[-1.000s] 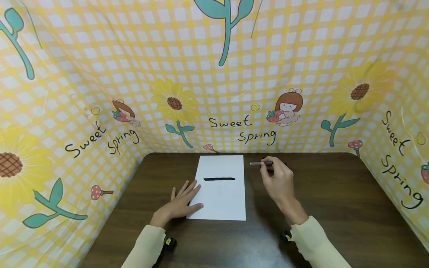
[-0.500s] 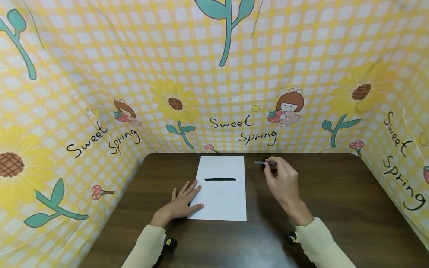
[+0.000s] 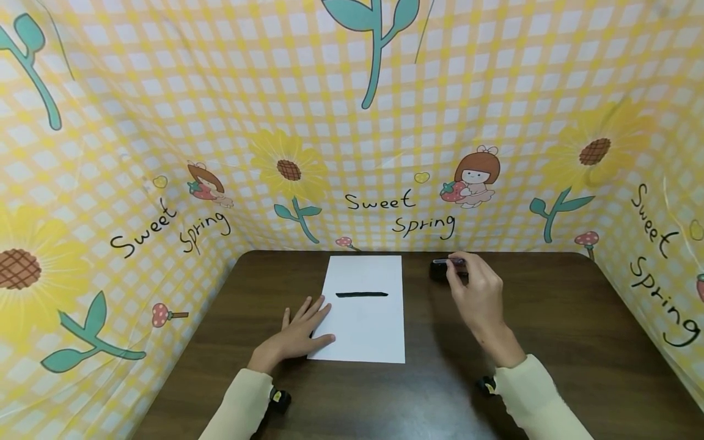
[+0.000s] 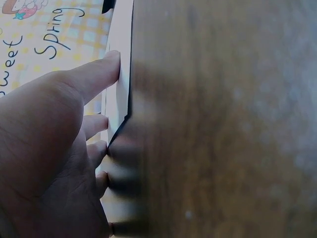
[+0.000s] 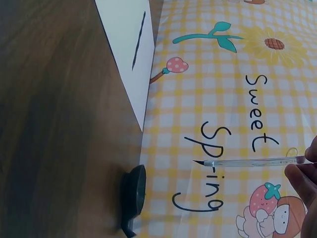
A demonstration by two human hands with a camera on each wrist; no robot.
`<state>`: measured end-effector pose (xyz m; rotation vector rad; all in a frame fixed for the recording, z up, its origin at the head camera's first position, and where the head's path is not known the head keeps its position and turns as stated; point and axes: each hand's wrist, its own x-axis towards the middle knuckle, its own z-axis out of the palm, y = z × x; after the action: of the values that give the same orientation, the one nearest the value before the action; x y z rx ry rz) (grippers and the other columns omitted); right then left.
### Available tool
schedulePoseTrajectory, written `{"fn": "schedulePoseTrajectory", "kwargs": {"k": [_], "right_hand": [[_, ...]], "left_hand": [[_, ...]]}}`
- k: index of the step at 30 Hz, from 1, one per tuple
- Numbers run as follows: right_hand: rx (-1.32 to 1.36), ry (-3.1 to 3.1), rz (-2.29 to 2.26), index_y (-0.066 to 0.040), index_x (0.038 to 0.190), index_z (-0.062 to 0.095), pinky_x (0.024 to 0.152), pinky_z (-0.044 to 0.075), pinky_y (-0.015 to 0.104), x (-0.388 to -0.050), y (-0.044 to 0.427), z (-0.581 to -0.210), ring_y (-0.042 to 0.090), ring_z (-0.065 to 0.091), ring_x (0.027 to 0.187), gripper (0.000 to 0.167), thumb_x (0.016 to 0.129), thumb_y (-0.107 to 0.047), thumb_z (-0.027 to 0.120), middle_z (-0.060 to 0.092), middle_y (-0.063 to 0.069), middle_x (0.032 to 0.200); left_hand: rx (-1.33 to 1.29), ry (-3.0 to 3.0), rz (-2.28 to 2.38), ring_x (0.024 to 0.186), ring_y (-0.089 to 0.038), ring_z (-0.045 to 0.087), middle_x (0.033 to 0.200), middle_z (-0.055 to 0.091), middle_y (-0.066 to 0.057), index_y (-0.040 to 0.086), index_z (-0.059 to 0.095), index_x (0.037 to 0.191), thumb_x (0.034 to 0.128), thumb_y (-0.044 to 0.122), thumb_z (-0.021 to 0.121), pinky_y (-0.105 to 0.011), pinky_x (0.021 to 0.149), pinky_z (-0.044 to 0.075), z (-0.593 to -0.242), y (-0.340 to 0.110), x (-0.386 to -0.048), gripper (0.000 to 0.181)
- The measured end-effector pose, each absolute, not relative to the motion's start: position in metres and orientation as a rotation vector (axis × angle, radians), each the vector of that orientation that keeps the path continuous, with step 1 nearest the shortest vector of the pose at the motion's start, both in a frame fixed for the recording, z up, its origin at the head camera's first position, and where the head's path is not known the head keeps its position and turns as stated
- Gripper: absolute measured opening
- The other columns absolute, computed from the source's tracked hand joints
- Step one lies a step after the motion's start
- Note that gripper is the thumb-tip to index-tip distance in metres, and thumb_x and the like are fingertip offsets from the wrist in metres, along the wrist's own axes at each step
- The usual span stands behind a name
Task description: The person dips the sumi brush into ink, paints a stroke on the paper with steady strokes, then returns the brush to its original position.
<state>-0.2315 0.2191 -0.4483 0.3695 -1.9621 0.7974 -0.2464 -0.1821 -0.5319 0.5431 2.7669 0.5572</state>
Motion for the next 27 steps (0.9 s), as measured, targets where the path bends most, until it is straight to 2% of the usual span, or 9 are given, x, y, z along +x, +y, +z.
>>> {"fn": "schedulePoseTrajectory", "kwargs": {"k": [5, 12, 16, 19, 22, 27], "right_hand": [[0.346, -1.958, 0.779, 0.006, 0.105, 0.074, 0.085, 0.040, 0.000, -0.233, 0.225, -0.445, 0.032, 0.076, 0.078, 0.014, 0.092, 0.005, 0.076, 0.078, 0.020, 0.095], [0.315, -1.951, 0.786, 0.005, 0.106, 0.074, 0.086, 0.038, 0.002, -0.235, 0.231, -0.447, 0.035, 0.074, 0.081, 0.016, 0.090, 0.008, 0.074, 0.078, 0.020, 0.095], [0.319, -1.957, 0.745, 0.006, 0.105, 0.074, 0.080, 0.047, 0.015, -0.236, 0.236, -0.448, 0.035, 0.074, 0.082, 0.016, 0.090, 0.007, 0.074, 0.078, 0.020, 0.095], [0.323, -1.969, 0.711, 0.007, 0.105, 0.073, 0.077, 0.049, 0.025, -0.236, 0.239, -0.448, 0.035, 0.073, 0.082, 0.015, 0.091, 0.006, 0.073, 0.078, 0.020, 0.096], [0.328, -1.982, 0.694, 0.006, 0.106, 0.073, 0.076, 0.048, 0.027, -0.236, 0.242, -0.449, 0.034, 0.073, 0.083, 0.015, 0.091, 0.007, 0.072, 0.077, 0.021, 0.097], [0.345, -1.988, 0.673, 0.005, 0.107, 0.072, 0.073, 0.048, 0.030, -0.237, 0.246, -0.449, 0.033, 0.072, 0.082, 0.018, 0.090, 0.008, 0.072, 0.077, 0.020, 0.097]], "left_hand": [[0.547, 2.768, 0.546, 0.168, -0.038, 0.003, 0.181, 0.012, -0.005, 0.020, 0.029, 0.170, 0.1032, 0.061, 0.058, -0.081, 0.123, -0.006, -0.531, -0.182, -0.245, 0.084], [0.553, 2.752, 0.586, 0.168, -0.038, 0.001, 0.182, 0.011, -0.005, 0.021, 0.029, 0.171, 0.1021, 0.064, 0.056, -0.080, 0.122, -0.011, -0.534, -0.184, -0.247, 0.086], [0.551, 2.757, 0.599, 0.168, -0.036, -0.003, 0.182, 0.009, -0.003, 0.023, 0.027, 0.171, 0.1008, 0.068, 0.055, -0.078, 0.122, -0.014, -0.542, -0.186, -0.249, 0.088], [0.549, 2.766, 0.623, 0.169, -0.035, -0.003, 0.182, 0.009, -0.001, 0.024, 0.029, 0.171, 0.1003, 0.067, 0.057, -0.078, 0.122, -0.014, -0.548, -0.187, -0.251, 0.087], [0.540, 2.761, 0.624, 0.169, -0.033, -0.004, 0.182, 0.007, 0.001, 0.025, 0.028, 0.171, 0.1010, 0.066, 0.058, -0.077, 0.123, -0.015, -0.548, -0.187, -0.252, 0.086], [0.548, 2.758, 0.618, 0.169, -0.036, -0.003, 0.182, 0.009, -0.002, 0.023, 0.028, 0.171, 0.1013, 0.064, 0.058, -0.078, 0.122, -0.015, -0.544, -0.186, -0.252, 0.086]]}}
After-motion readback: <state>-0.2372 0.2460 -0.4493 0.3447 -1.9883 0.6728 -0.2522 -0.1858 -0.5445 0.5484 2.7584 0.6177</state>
